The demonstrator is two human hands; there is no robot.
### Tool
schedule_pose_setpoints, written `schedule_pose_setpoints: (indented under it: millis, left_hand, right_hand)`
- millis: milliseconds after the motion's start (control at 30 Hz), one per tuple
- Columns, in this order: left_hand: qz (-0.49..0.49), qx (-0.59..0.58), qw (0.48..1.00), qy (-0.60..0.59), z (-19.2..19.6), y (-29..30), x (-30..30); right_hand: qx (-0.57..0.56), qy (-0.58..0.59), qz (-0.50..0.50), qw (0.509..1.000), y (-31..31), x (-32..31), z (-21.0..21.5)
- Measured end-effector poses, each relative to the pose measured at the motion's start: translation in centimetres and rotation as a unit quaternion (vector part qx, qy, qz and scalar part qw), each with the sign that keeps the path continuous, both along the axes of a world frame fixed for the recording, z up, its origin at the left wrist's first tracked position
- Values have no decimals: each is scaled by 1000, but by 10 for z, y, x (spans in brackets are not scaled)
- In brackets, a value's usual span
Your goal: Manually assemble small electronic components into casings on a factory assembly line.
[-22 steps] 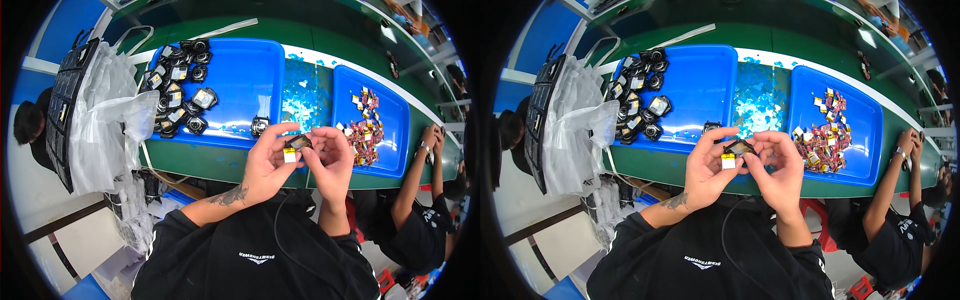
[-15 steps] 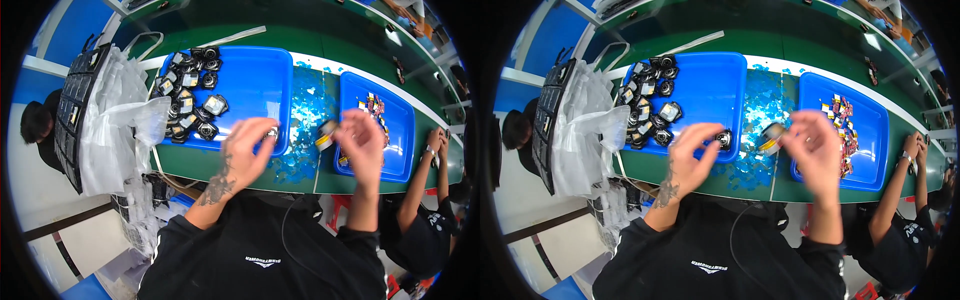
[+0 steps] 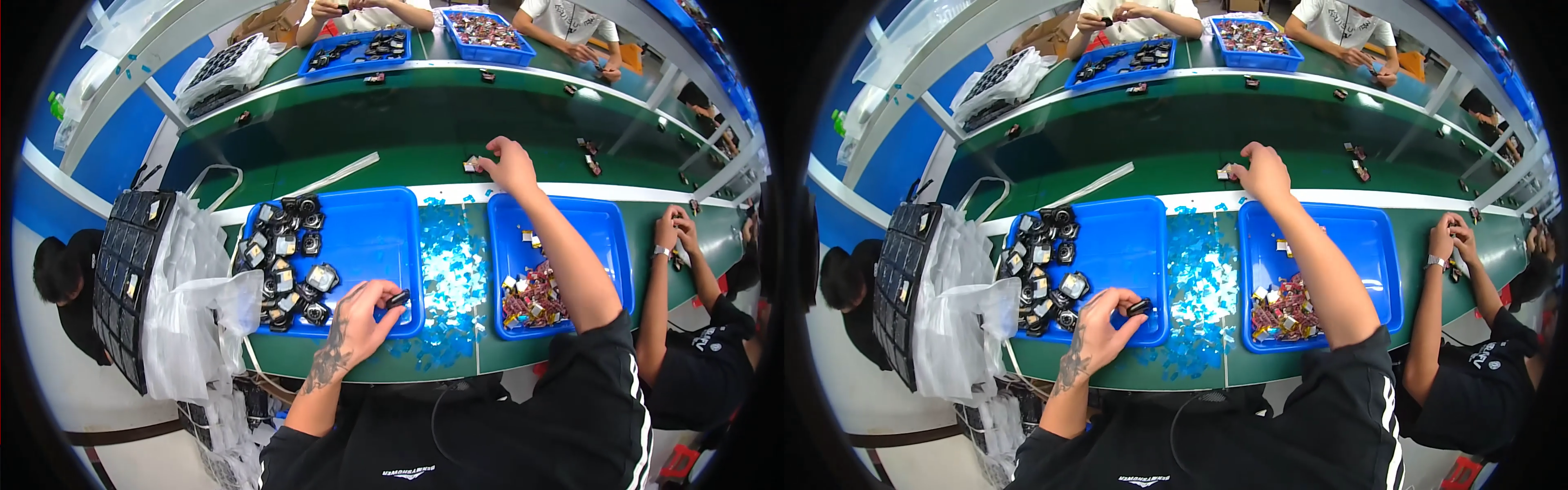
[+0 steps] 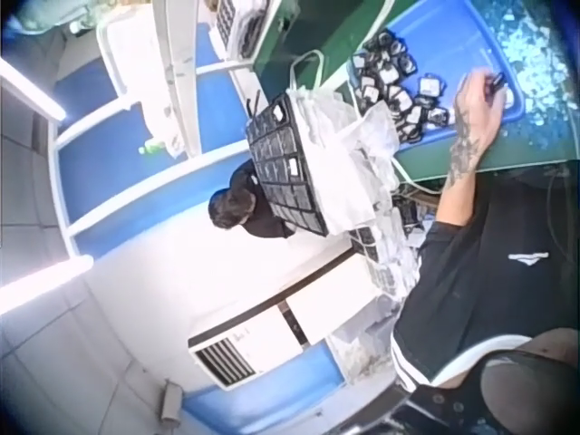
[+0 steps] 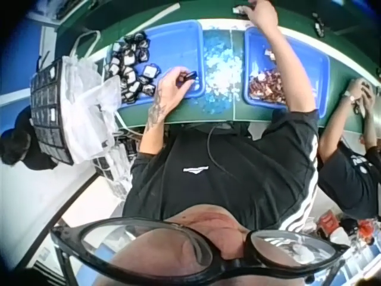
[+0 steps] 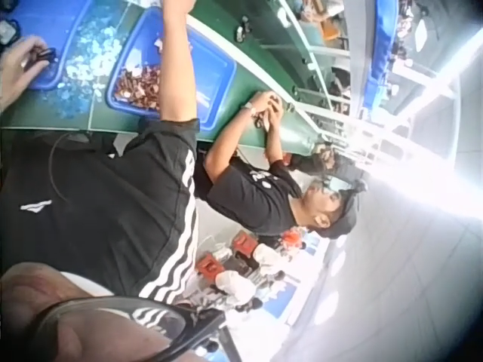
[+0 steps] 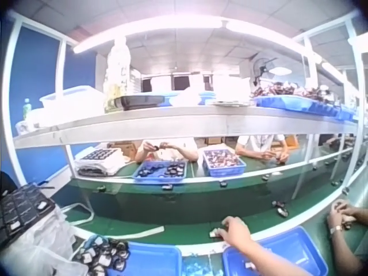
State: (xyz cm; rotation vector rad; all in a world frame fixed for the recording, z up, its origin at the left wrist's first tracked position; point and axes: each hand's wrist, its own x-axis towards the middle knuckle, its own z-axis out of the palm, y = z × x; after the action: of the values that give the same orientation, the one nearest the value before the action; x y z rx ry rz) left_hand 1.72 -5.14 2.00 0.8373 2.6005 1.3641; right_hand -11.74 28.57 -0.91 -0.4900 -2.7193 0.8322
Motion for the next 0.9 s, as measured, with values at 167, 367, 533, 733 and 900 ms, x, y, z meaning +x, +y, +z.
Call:
schedule_pose_setpoints:
  millis: [167,367,533,733,900]
  left_hand:
    - [-12,77,961,265,-4,38,-6]
    - [-21,166,977,131,-11,61,19]
    - [-78,408,852,-320,-15,59,38]
    - [-1,363,923,-130,-25,61,39]
    - [64,473,800,-363,-13,54,40]
  right_hand:
    - [-324,-84,257,907,-68,111,56]
    - [-534,-44,174,826,-96,193,49]
    - [-628,4,124,768,-101,207,35]
    - [-733,-26,115,670,-128,225,34]
    - [-65,90,56,992,-48,212,29]
